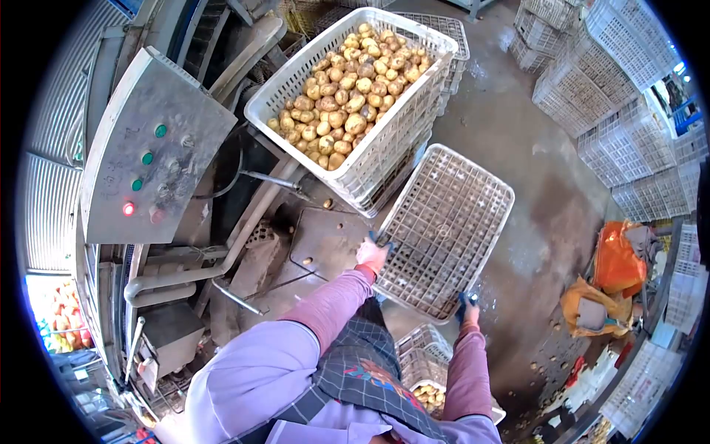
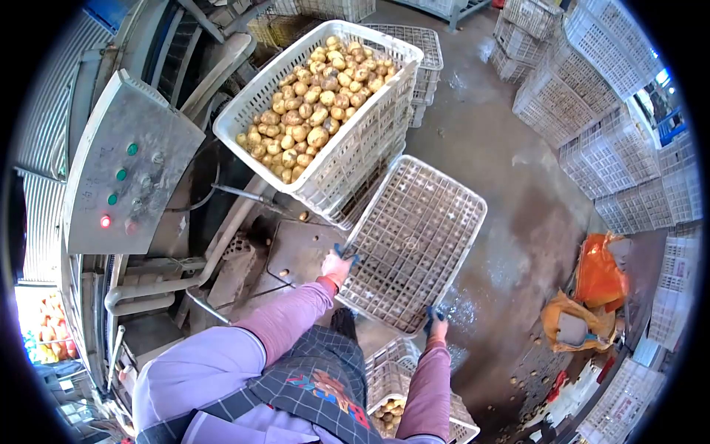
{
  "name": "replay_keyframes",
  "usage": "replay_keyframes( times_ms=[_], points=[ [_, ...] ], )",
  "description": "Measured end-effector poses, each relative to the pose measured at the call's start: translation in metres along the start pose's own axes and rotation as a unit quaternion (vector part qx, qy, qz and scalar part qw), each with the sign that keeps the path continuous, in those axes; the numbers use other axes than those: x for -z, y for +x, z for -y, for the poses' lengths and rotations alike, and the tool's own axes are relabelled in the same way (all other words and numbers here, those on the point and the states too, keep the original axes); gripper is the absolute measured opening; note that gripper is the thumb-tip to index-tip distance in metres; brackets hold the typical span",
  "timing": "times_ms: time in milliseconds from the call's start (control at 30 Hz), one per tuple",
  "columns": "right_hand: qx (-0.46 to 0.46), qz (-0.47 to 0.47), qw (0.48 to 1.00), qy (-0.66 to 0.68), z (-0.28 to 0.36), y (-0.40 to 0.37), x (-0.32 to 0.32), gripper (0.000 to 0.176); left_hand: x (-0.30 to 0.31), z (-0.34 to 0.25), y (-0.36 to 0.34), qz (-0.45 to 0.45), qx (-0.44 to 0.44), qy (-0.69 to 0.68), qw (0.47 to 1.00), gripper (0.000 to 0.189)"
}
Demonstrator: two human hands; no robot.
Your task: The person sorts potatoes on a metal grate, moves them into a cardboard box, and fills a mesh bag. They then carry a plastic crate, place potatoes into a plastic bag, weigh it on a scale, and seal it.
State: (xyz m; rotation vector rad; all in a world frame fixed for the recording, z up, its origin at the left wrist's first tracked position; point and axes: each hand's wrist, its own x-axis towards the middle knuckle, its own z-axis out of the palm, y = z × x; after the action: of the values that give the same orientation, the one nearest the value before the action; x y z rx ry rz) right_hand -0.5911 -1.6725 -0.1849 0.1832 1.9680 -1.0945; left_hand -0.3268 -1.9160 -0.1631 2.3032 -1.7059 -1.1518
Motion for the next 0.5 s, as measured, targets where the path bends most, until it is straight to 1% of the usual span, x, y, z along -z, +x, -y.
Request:
replay_keyframes(
  times_ms=[33, 100, 133, 167, 200, 233, 267, 300, 333, 367, 400, 433, 467, 500],
  points=[
    [0.054, 0.019, 0.998, -0.002, -0.005, -0.002, -0.003, 0.028, -0.005, 0.000, 0.000, -0.090, -0.039, 0.113, 0.989, 0.089],
    [0.115, -0.042, 0.975, -0.186, 0.000, -0.013, -0.013, 0.028, 0.003, -0.010, 0.002, 0.017, 0.084, 0.088, 0.992, 0.088],
    [0.137, -0.058, 0.973, -0.174, 0.010, -0.026, -0.014, 0.023, 0.000, 0.004, 0.019, 0.020, 0.053, 0.074, 0.996, 0.086],
    [0.142, -0.066, 0.972, -0.175, 0.019, -0.026, -0.010, 0.023, -0.001, 0.025, 0.042, 0.087, 0.003, -0.011, 0.996, 0.080],
    [0.158, -0.065, 0.985, -0.029, 0.026, -0.025, -0.003, 0.019, 0.032, -0.001, 0.025, 0.116, -0.047, -0.032, 0.992, 0.076],
    [0.172, -0.061, 0.976, 0.119, 0.033, -0.026, -0.001, 0.016, 0.075, -0.030, 0.004, 0.144, -0.097, -0.052, 0.984, 0.072],
    [0.150, -0.067, 0.975, 0.149, 0.083, -0.073, -0.006, 0.010, 0.077, -0.034, 0.006, 0.104, -0.138, -0.097, 0.980, 0.068],
    [0.196, -0.053, 0.973, 0.108, 0.086, -0.058, 0.011, 0.009, 0.080, -0.038, 0.005, 0.066, -0.179, -0.142, 0.971, 0.065],
    [0.234, -0.036, 0.964, 0.125, 0.102, -0.071, 0.020, 0.008, 0.094, -0.051, -0.001, 0.078, -0.199, -0.198, 0.957, 0.060],
    [0.253, -0.040, 0.962, 0.089, 0.124, -0.099, 0.029, 0.008, 0.116, -0.063, -0.014, 0.078, -0.217, -0.208, 0.951, 0.052],
    [0.244, -0.041, 0.964, 0.094, 0.136, -0.123, 0.041, 0.008, 0.135, -0.071, -0.027, 0.090, -0.244, -0.238, 0.936, 0.047],
    [0.285, -0.049, 0.952, 0.103, 0.137, -0.146, 0.053, 0.008, 0.154, -0.073, -0.043, 0.106, -0.267, -0.264, 0.921, 0.043],
    [0.295, -0.057, 0.949, 0.094, 0.149, -0.201, 0.058, 0.009, 0.179, -0.076, -0.067, 0.104, -0.307, -0.280, 0.904, 0.040],
    [0.317, -0.070, 0.938, 0.119, 0.143, -0.239, 0.068, 0.009, 0.205, -0.075, -0.093, 0.107, -0.342, -0.295, 0.886, 0.037]
  ],
)
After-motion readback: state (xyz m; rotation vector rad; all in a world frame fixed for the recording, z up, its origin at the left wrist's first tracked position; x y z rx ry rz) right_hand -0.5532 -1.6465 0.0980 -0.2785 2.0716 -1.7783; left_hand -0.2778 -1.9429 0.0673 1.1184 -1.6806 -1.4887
